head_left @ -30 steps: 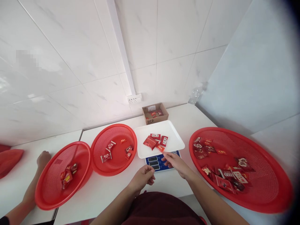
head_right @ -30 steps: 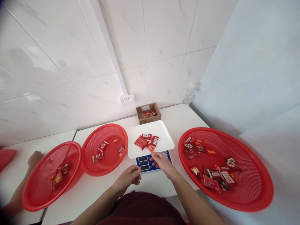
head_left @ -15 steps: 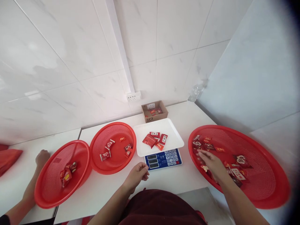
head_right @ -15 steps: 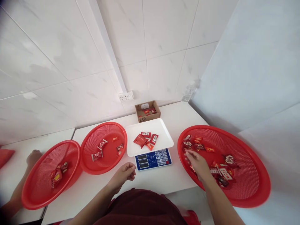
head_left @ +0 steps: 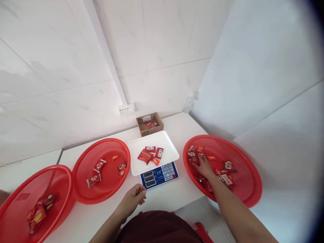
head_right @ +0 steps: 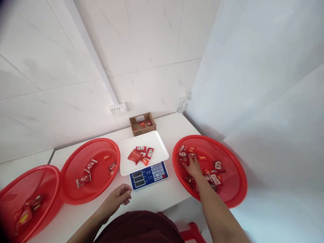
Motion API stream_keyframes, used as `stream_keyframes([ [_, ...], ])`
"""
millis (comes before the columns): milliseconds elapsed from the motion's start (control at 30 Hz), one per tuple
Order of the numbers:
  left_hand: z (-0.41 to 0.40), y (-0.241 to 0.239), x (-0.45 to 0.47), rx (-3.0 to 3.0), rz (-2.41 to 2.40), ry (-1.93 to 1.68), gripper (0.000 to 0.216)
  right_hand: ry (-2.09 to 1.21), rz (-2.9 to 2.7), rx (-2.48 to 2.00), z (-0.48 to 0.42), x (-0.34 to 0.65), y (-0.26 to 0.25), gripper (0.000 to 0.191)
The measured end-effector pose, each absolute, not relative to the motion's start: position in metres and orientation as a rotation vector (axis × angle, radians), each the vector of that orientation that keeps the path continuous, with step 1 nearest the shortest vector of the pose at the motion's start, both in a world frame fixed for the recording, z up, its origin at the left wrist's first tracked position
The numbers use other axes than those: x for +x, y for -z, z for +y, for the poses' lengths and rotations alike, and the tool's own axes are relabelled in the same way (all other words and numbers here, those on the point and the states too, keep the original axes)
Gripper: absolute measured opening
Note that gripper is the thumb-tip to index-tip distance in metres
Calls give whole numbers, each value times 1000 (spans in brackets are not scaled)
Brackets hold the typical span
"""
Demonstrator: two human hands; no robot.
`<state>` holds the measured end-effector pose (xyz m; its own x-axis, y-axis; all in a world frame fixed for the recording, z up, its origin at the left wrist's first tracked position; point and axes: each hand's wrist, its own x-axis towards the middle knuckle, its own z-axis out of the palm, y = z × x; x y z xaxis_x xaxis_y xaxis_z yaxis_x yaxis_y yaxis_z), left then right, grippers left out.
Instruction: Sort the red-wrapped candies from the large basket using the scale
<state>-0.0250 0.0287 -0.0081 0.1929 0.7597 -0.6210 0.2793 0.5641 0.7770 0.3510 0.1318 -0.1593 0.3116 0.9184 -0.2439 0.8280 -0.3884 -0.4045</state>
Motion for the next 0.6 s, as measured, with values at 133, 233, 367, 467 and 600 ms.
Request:
stream_keyframes([
  [133, 31, 9, -25, 988, 1406, -390, 38, -687, -1702, -2359, 120, 352, 160, 50],
  [233, 33, 12, -23, 1000, 1398, -370, 36, -702, -1789, -2310, 109, 356, 150, 36],
  [367, 35, 14, -19, 1021, 1372, -360, 31, -667, -1840, -2303, 110, 360, 136, 37],
  [467, 38, 14, -15, 1030, 1351, -366, 30, -620, -1855, -2324, 123, 354, 133, 46],
  [600, 38, 13, -13, 1041, 1342, -360, 33, -619, -1880, -2405, 140, 336, 141, 53],
])
